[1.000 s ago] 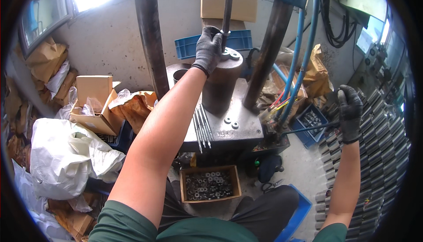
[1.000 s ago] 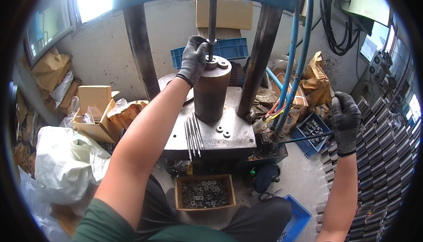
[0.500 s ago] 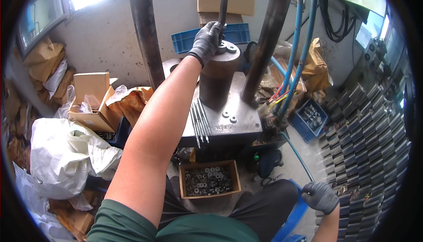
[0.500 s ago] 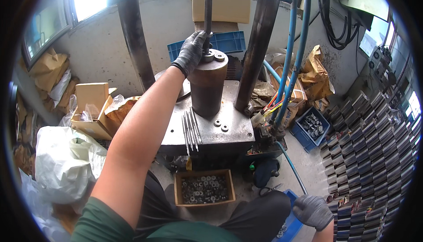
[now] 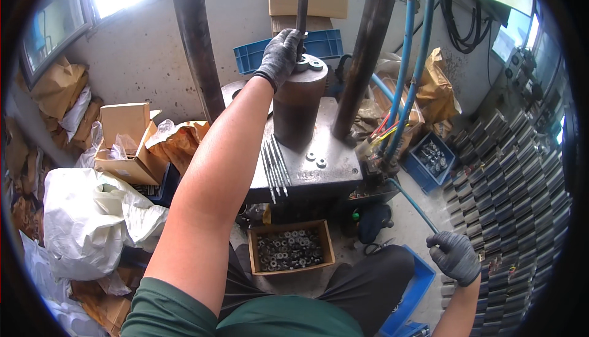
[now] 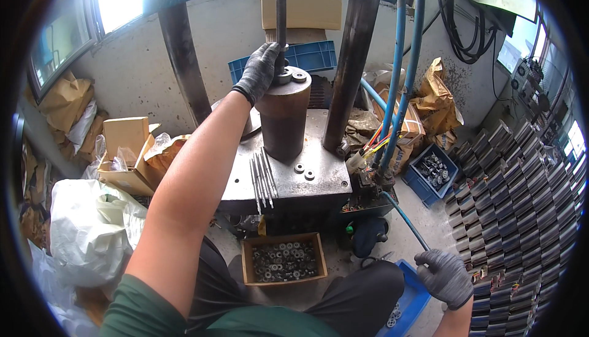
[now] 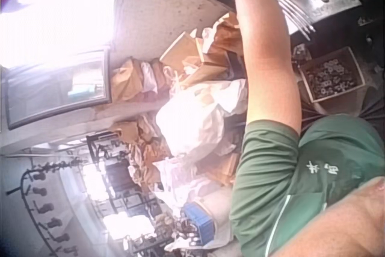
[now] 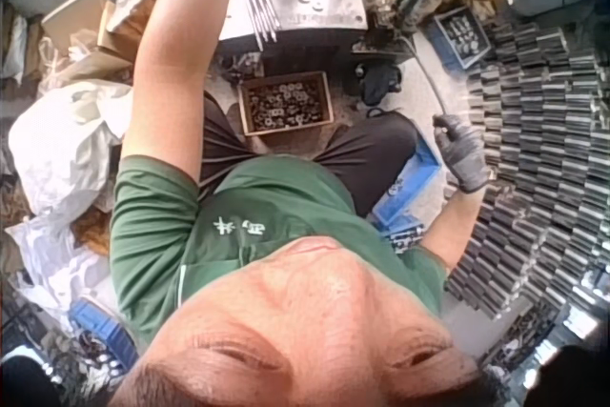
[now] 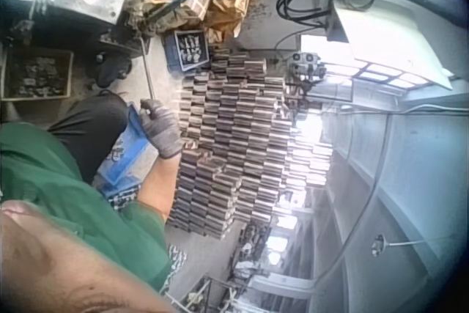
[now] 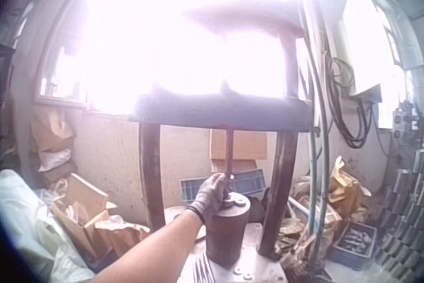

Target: Assembling metal washers and disks onto rods using a manual industrial press.

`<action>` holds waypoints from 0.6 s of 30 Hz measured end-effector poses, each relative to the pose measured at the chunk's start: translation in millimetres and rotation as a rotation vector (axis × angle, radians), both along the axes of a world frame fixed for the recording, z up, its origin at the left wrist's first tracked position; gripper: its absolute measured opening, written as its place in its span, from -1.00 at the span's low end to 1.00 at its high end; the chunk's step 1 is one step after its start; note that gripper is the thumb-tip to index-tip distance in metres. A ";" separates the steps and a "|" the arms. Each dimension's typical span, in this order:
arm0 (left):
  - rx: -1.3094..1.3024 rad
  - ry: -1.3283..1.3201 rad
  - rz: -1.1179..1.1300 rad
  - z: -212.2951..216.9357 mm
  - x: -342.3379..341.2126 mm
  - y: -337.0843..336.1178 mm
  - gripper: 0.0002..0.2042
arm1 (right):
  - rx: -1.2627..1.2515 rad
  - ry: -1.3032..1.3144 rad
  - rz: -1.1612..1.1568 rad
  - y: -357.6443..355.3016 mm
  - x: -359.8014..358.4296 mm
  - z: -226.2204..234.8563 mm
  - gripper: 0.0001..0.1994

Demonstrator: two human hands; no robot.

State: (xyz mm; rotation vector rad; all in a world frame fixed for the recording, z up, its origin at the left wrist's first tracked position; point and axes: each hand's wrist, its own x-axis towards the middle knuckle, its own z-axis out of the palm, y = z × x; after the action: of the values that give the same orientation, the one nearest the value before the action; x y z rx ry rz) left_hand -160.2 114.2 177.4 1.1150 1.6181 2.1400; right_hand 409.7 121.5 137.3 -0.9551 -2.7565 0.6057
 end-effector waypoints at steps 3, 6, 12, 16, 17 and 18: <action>0.013 -0.026 -0.013 0.6 -1.6 -0.2 -0.71 | 0.086 -0.164 0.064 -2.7 5.3 -8.0 -0.83; 0.023 -0.038 -0.018 1.8 1.1 -0.2 -0.74 | 0.034 -0.225 0.045 -1.0 7.1 -9.8 -0.87; 0.016 -0.015 -0.026 1.0 -0.9 -0.9 -0.76 | 0.085 -0.160 0.057 1.2 5.2 -10.1 -0.79; 0.008 -0.057 -0.029 2.1 -0.8 -2.1 -0.76 | 0.007 -0.122 0.002 2.3 -4.4 7.1 -0.77; 0.008 -0.058 -0.029 2.6 -0.6 -2.7 -0.76 | 0.016 -0.096 -0.011 3.4 -4.3 7.9 -0.76; -0.006 -0.055 -0.029 2.9 -0.6 -3.8 -0.78 | 0.025 -0.069 -0.024 3.8 -4.2 8.2 -0.75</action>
State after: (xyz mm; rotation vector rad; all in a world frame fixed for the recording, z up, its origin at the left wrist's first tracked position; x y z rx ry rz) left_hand -160.8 110.5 180.3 1.0622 1.5736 2.1266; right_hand 405.5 125.3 145.5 -1.0203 -2.8014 0.5433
